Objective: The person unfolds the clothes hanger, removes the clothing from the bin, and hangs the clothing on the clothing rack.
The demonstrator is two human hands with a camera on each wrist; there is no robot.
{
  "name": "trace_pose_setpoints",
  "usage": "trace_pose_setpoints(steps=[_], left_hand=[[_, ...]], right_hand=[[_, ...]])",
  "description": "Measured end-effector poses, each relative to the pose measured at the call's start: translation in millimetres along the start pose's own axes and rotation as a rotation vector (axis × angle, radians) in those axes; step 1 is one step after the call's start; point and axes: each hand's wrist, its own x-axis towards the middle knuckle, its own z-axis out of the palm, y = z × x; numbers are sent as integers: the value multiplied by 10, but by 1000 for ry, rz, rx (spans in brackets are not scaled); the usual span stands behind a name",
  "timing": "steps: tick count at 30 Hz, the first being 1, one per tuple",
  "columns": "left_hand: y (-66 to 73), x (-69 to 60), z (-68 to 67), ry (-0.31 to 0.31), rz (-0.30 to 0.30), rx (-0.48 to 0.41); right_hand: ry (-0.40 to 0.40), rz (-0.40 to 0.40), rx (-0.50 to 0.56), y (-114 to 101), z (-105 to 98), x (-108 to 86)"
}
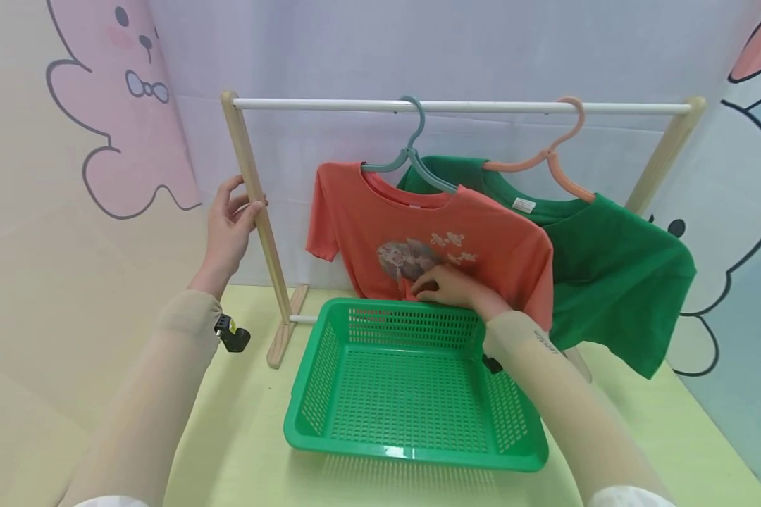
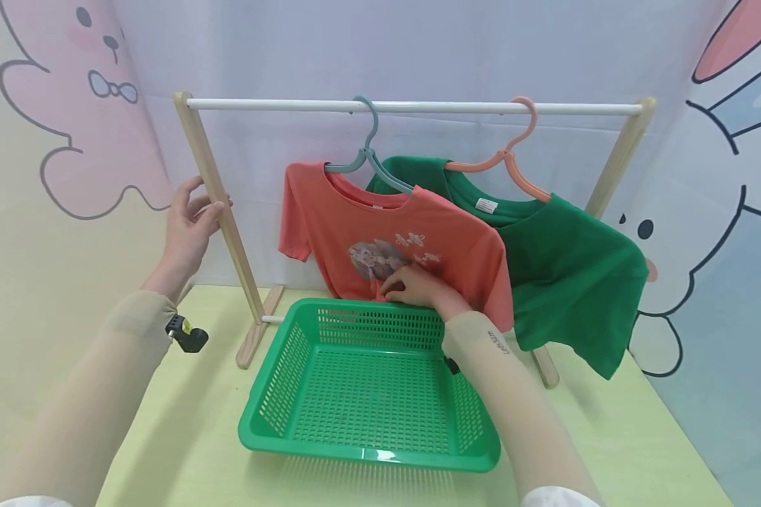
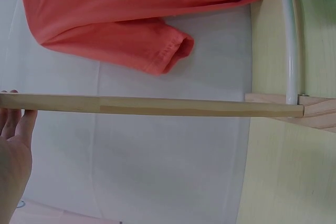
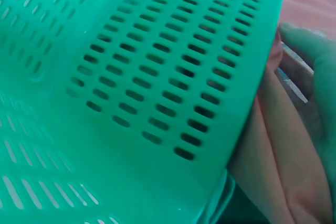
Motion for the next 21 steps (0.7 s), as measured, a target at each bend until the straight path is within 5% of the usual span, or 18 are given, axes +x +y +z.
trace_pose_setpoints(steps=[6,11,21], left_hand=[[67,-37,37,-9,7,0],[8,-6,34,-19,5,24],[-146,-3,-56,-3,-25,285]], right_hand=[[-42,-40,-31,37,64,-13],[14,-47,-53,-18,102,-77],[151,-55,-23,-418,88,-342]])
